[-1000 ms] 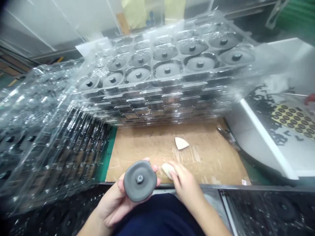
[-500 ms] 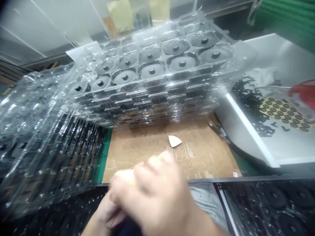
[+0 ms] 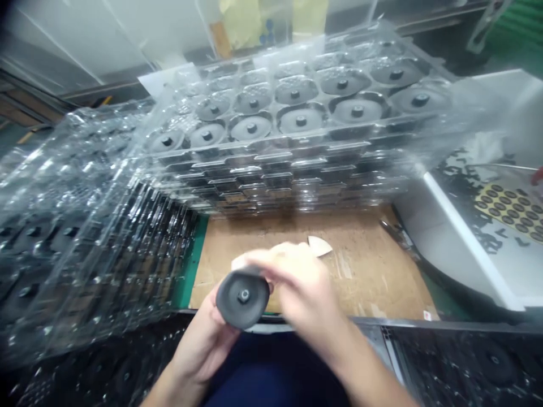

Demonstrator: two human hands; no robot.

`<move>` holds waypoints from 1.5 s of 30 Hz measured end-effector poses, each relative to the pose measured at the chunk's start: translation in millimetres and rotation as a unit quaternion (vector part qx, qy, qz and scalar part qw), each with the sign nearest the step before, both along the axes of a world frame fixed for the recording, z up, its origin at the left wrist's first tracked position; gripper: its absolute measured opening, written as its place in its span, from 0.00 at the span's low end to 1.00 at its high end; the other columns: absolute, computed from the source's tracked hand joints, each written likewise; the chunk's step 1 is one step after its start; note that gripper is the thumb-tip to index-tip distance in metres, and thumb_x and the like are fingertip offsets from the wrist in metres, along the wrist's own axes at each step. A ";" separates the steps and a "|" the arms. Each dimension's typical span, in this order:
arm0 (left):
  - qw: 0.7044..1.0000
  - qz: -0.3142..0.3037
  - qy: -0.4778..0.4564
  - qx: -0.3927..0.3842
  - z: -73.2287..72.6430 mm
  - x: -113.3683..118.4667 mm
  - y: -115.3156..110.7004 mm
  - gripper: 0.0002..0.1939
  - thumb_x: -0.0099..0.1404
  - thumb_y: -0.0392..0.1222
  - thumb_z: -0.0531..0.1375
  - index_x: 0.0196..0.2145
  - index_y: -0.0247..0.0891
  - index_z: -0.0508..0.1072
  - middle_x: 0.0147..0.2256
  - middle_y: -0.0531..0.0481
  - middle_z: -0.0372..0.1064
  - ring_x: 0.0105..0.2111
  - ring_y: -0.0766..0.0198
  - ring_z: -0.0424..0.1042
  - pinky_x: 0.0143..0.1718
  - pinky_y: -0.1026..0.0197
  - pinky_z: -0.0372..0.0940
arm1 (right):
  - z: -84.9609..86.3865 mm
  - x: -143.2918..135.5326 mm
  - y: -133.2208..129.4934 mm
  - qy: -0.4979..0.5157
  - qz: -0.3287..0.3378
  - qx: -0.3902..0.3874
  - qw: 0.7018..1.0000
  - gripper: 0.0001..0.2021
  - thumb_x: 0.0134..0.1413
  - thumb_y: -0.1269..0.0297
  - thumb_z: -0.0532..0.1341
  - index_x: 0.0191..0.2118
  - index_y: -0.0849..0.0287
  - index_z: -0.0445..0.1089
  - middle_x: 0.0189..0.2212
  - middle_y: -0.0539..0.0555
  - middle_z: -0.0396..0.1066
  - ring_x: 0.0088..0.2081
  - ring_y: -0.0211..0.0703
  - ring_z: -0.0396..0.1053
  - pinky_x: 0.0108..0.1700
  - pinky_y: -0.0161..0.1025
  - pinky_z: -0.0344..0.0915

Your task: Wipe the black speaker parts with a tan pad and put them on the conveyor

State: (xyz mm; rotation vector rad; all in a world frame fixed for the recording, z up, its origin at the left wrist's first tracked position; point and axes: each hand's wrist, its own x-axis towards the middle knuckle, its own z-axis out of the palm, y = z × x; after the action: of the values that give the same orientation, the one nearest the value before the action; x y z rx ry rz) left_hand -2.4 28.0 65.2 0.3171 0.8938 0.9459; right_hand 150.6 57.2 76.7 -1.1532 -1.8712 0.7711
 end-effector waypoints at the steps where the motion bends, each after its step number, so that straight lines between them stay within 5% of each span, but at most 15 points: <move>1: 1.000 0.018 -0.006 0.001 -1.6 -4.0 -0.6 0.31 0.43 0.48 0.68 0.46 0.41 0.70 0.43 0.47 0.71 0.42 0.57 0.69 0.46 0.61 0.61 | -16.9 2.4 0.4 -0.005 -0.061 -0.067 0.996 0.12 0.59 0.69 0.50 0.44 0.51 0.68 0.39 0.49 0.71 0.40 0.36 0.68 0.41 0.35 0.64; 5: 0.996 0.074 -0.042 0.003 -8.0 -20.9 -3.0 0.30 0.45 0.48 0.67 0.47 0.42 0.69 0.49 0.44 0.68 0.44 0.57 0.69 0.47 0.61 0.62 | -81.5 5.1 -14.5 -0.056 -0.068 -0.120 0.989 0.12 0.57 0.64 0.53 0.43 0.55 0.71 0.37 0.53 0.73 0.38 0.43 0.70 0.40 0.40 0.67; 7: 0.995 0.081 -0.059 0.006 -10.0 -27.2 -4.2 0.29 0.46 0.47 0.67 0.47 0.42 0.69 0.47 0.44 0.69 0.44 0.56 0.69 0.47 0.60 0.62 | -92.8 3.4 -23.1 -0.076 -0.055 -0.132 0.987 0.11 0.56 0.63 0.55 0.41 0.56 0.72 0.35 0.53 0.74 0.36 0.44 0.71 0.38 0.41 0.68; 10: 0.994 0.080 -0.069 0.007 -9.6 -30.8 -5.4 0.28 0.47 0.46 0.67 0.48 0.41 0.69 0.45 0.45 0.70 0.45 0.56 0.69 0.47 0.60 0.63 | -68.9 -2.8 -23.3 -0.086 -0.078 -0.144 0.983 0.11 0.56 0.62 0.55 0.43 0.55 0.71 0.39 0.52 0.73 0.38 0.43 0.71 0.36 0.37 0.69; 14: 0.994 0.078 -0.080 0.003 -3.2 -26.2 -5.1 0.26 0.50 0.43 0.66 0.47 0.42 0.69 0.46 0.46 0.69 0.45 0.59 0.69 0.43 0.65 0.64 | -3.1 -28.3 -16.2 -0.024 -0.144 -0.046 0.988 0.15 0.55 0.67 0.56 0.49 0.52 0.65 0.47 0.50 0.68 0.45 0.40 0.68 0.41 0.32 0.67; 18: 0.993 0.052 -0.101 -0.013 3.4 -27.4 -2.7 0.24 0.48 0.40 0.67 0.45 0.40 0.70 0.45 0.46 0.70 0.44 0.60 0.69 0.45 0.63 0.63 | 28.0 -51.7 -23.7 -0.012 0.001 0.065 0.998 0.20 0.53 0.75 0.55 0.52 0.59 0.61 0.43 0.54 0.69 0.41 0.39 0.67 0.44 0.36 0.65; 21: 0.993 0.082 -0.084 -0.003 5.1 -30.1 -2.7 0.26 0.46 0.37 0.68 0.45 0.43 0.70 0.44 0.49 0.71 0.42 0.61 0.70 0.43 0.64 0.64 | 31.7 -53.6 -22.5 -0.045 0.093 0.005 0.995 0.16 0.53 0.74 0.54 0.49 0.59 0.64 0.37 0.53 0.70 0.35 0.38 0.67 0.38 0.34 0.66; 27: 0.996 0.031 -0.085 -0.002 8.4 -26.6 -3.9 0.19 0.50 0.37 0.66 0.42 0.40 0.72 0.40 0.47 0.73 0.41 0.60 0.71 0.45 0.62 0.62 | 36.2 -56.2 -17.7 -0.053 0.036 0.081 0.995 0.17 0.55 0.75 0.52 0.50 0.63 0.62 0.36 0.56 0.70 0.35 0.41 0.66 0.39 0.39 0.64; 30: 0.996 0.025 -0.089 -0.014 9.7 -31.4 -0.4 0.25 0.42 0.33 0.69 0.41 0.44 0.73 0.40 0.51 0.73 0.38 0.60 0.72 0.42 0.62 0.64 | 30.5 -39.3 -33.9 -0.064 0.084 0.048 0.993 0.17 0.55 0.75 0.52 0.50 0.58 0.62 0.33 0.53 0.70 0.32 0.39 0.66 0.36 0.36 0.63; 33: 0.995 0.001 -0.096 -0.018 9.2 -29.7 2.3 0.28 0.36 0.31 0.71 0.39 0.42 0.74 0.39 0.50 0.73 0.37 0.61 0.72 0.38 0.64 0.65 | 24.5 -14.3 -44.4 -0.111 0.043 0.013 0.993 0.15 0.55 0.73 0.53 0.49 0.58 0.63 0.30 0.52 0.68 0.29 0.38 0.64 0.32 0.36 0.61; 37: 0.995 -0.017 -0.096 -0.023 10.4 -17.0 0.9 0.26 0.42 0.29 0.69 0.41 0.42 0.74 0.35 0.53 0.74 0.37 0.66 0.71 0.41 0.68 0.62 | 30.0 -0.9 -28.8 -0.151 0.015 0.079 0.985 0.17 0.55 0.74 0.53 0.50 0.60 0.64 0.29 0.53 0.66 0.29 0.39 0.60 0.33 0.38 0.56; 41: 0.995 -0.056 -0.084 -0.016 14.3 -11.5 -2.7 0.15 0.53 0.35 0.64 0.40 0.35 0.73 0.34 0.50 0.73 0.38 0.64 0.70 0.43 0.65 0.62 | 35.8 -3.8 -2.3 -0.057 0.179 0.113 0.976 0.15 0.57 0.72 0.53 0.47 0.51 0.67 0.26 0.48 0.64 0.29 0.35 0.59 0.34 0.36 0.54; 45: 0.997 -0.066 -0.035 0.011 13.0 -6.9 -3.5 0.15 0.52 0.31 0.63 0.39 0.35 0.73 0.37 0.49 0.73 0.37 0.65 0.70 0.42 0.65 0.63 | 33.6 -5.4 -3.2 -0.081 0.112 0.085 0.987 0.13 0.58 0.71 0.51 0.44 0.52 0.69 0.26 0.49 0.65 0.29 0.35 0.60 0.34 0.37 0.53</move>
State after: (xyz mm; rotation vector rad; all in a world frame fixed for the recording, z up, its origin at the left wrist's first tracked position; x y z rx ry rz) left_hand -9.3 24.5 78.2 0.3547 0.7893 0.8409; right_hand 145.2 54.1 110.3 -0.9335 -2.1842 0.6379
